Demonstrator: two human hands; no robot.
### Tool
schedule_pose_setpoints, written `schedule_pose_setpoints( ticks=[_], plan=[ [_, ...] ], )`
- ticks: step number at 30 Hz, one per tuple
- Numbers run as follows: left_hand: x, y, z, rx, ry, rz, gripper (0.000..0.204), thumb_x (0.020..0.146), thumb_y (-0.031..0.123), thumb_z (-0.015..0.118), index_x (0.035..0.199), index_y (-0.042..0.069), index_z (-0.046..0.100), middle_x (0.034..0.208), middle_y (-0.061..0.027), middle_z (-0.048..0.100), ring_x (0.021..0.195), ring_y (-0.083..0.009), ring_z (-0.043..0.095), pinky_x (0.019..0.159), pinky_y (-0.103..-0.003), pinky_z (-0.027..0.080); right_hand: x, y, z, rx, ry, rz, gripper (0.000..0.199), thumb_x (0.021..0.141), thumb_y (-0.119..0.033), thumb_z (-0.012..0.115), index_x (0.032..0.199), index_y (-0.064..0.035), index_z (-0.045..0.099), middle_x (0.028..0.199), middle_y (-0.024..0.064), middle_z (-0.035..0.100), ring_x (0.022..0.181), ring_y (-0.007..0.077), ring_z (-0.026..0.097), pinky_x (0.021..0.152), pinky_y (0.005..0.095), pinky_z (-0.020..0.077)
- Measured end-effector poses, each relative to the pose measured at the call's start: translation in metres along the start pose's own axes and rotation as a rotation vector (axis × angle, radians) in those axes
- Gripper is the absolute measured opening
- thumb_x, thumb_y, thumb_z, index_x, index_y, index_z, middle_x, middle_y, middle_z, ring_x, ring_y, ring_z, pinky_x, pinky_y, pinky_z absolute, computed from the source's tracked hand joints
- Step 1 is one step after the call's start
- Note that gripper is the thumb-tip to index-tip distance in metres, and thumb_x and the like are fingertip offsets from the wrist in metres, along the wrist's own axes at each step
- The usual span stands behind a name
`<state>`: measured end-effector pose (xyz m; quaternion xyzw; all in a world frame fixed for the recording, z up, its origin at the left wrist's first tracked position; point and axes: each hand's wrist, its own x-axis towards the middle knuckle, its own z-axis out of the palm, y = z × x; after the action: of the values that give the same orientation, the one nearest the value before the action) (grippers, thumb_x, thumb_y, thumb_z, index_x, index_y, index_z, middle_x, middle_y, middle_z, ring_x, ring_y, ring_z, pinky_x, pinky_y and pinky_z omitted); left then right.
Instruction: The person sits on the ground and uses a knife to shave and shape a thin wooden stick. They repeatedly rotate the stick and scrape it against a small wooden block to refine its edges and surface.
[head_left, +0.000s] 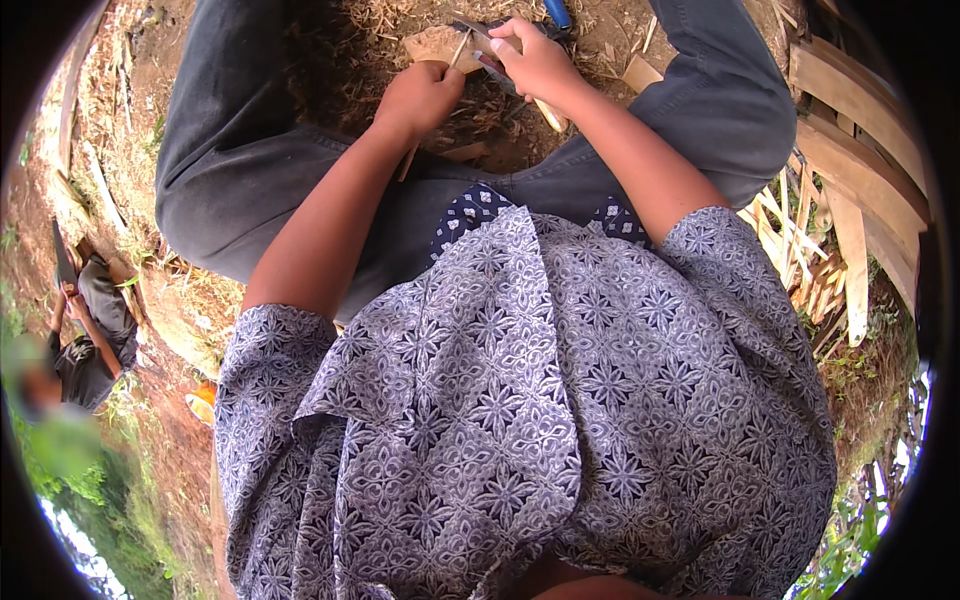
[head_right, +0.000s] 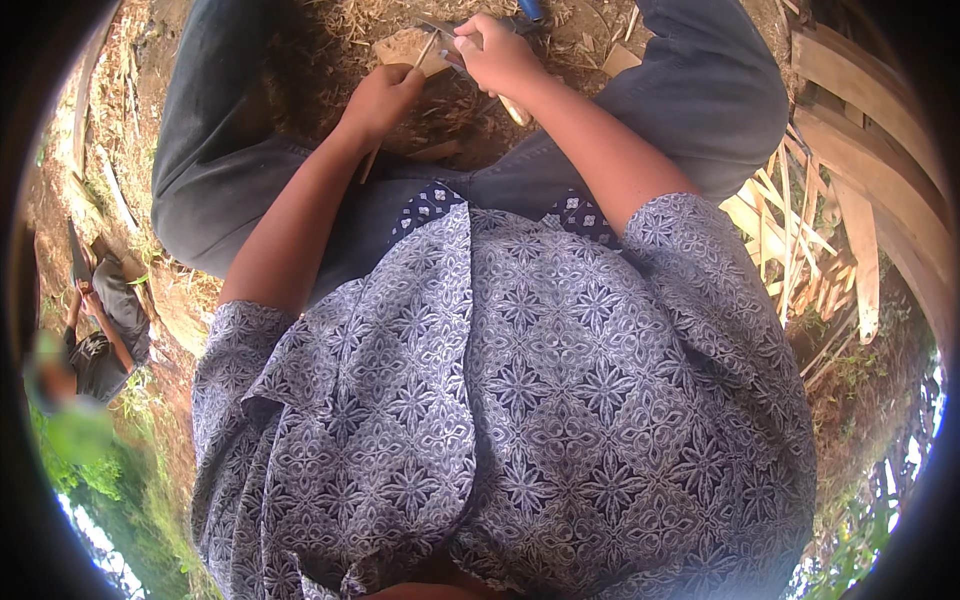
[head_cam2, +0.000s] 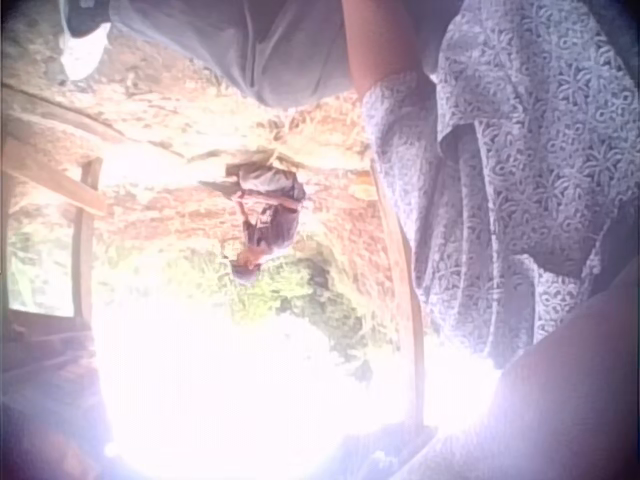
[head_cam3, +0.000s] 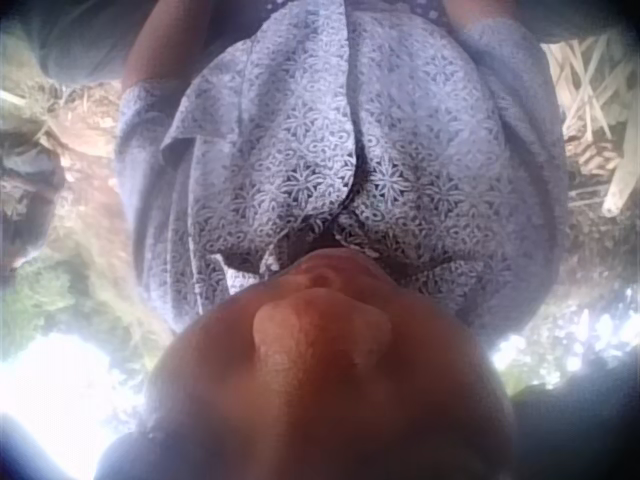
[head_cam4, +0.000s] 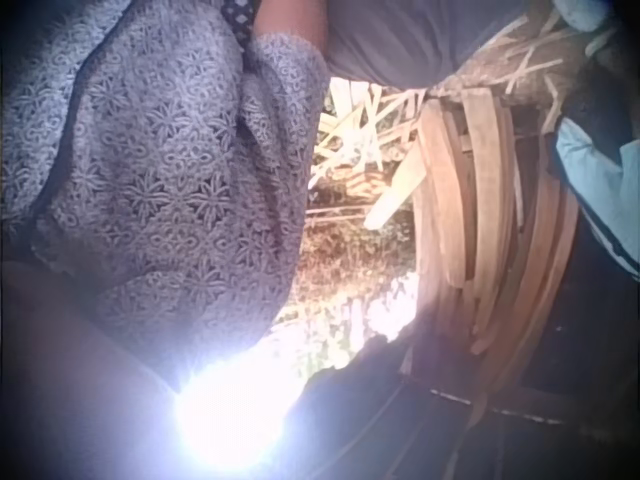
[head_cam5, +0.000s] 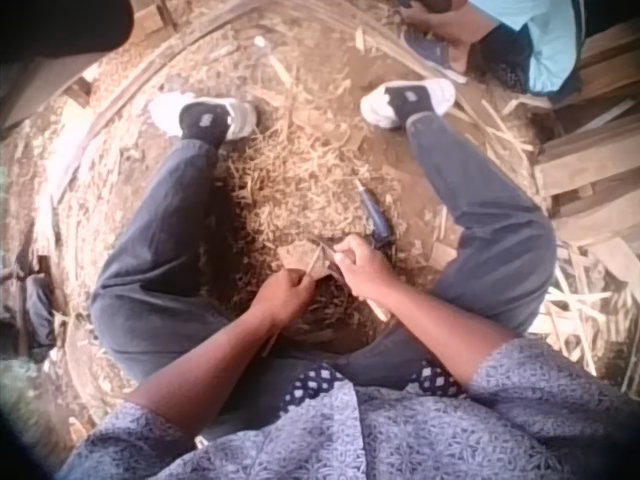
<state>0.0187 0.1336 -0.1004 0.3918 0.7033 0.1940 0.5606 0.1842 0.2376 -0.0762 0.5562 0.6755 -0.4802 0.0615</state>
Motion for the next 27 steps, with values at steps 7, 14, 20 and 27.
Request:
schedule_pose_setpoints(
  ticks=[7, 14, 20, 27],
  plan=[
    [-0.002, 0.003, 0.000, 0.045, 0.032, -0.006, 0.041, 0.091, 0.038, 0.052, 0.098, 0.005, 0.073, 0.090, -0.0236, 0.071, 0.091, -0.0398, 0.069, 0.086, -0.045, 0.053, -0.003, 0.004, 0.000, -0.080, -0.006, -0.047, 0.027, 0.101, -0.028, 0.055, 0.124, -0.0141, 0.058, 0.064, 0.0018, 0.057, 0.048, 0.0113, 0.055, 0.044, 0.0290, 0.0464],
    [-0.005, -0.002, 0.001, 0.121, 0.151, 0.067, 0.041, 0.091, 0.038, 0.054, 0.094, 0.002, 0.071, 0.075, -0.0212, 0.067, 0.077, -0.0365, 0.069, 0.076, -0.043, 0.052, 0.000, 0.003, 0.003, -0.029, 0.032, -0.008, 0.028, 0.101, -0.028, 0.055, 0.125, -0.0140, 0.058, 0.065, 0.0027, 0.059, 0.048, 0.0115, 0.055, 0.045, 0.0294, 0.0471],
    [-0.002, 0.001, -0.003, 0.101, 0.067, -0.011, 0.037, 0.084, 0.037, 0.060, 0.100, 0.008, 0.076, 0.088, -0.0215, 0.072, 0.089, -0.0377, 0.071, 0.083, -0.043, 0.055, -0.011, -0.006, -0.009, -0.015, -0.084, 0.002, 0.029, 0.099, -0.029, 0.058, 0.123, -0.0129, 0.060, 0.074, 0.0064, 0.065, 0.051, 0.0144, 0.059, 0.047, 0.0314, 0.0493],
    [-0.001, 0.001, -0.003, 0.054, 0.049, -0.008, 0.040, 0.085, 0.040, 0.059, 0.102, 0.008, 0.077, 0.086, -0.0210, 0.073, 0.088, -0.0364, 0.072, 0.084, -0.042, 0.055, 0.010, 0.024, 0.009, -0.152, 0.111, -0.226, 0.029, 0.100, -0.029, 0.057, 0.125, -0.0150, 0.060, 0.070, 0.0050, 0.060, 0.049, 0.0127, 0.056, 0.045, 0.0303, 0.0468]
  ],
)
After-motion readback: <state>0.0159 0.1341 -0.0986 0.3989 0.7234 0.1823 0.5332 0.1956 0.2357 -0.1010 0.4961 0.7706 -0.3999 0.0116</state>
